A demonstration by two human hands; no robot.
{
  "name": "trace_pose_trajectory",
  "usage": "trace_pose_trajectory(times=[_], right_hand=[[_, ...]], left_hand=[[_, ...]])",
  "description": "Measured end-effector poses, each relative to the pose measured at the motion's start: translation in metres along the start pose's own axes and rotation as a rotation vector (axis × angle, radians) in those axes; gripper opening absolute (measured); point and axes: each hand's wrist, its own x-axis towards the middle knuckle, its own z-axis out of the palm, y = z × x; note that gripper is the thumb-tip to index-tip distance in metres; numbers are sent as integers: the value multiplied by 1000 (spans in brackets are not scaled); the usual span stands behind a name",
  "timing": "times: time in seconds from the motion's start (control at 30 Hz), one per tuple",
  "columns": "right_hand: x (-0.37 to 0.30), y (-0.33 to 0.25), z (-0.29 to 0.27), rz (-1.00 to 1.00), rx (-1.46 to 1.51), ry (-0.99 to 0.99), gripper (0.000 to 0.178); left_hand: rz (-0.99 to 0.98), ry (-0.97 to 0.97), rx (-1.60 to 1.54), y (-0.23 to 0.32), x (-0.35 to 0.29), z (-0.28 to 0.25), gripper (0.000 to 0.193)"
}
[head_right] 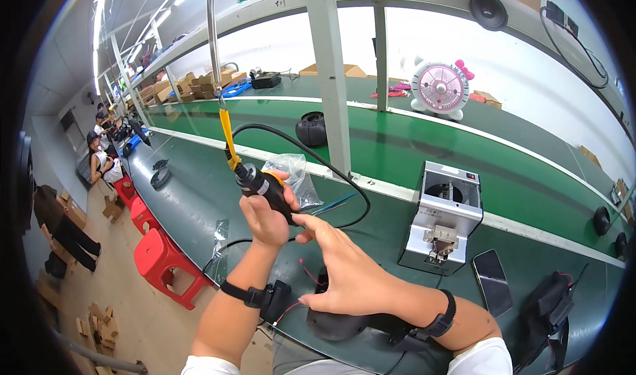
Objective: Using an electric screwdriver to fasten screws into a black plastic spherical housing on a factory assembly line.
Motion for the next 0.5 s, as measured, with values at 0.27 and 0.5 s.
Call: trace_pose_trajectory(times=[0.27,0.5], right_hand=[[0,-2,4,42,-24,113,88],[-2,6,7,117,55,180,85]], left_hand=[[-89,20,-82,-45,1,16,91],[-39,-1,-92,-29,12,22,83]])
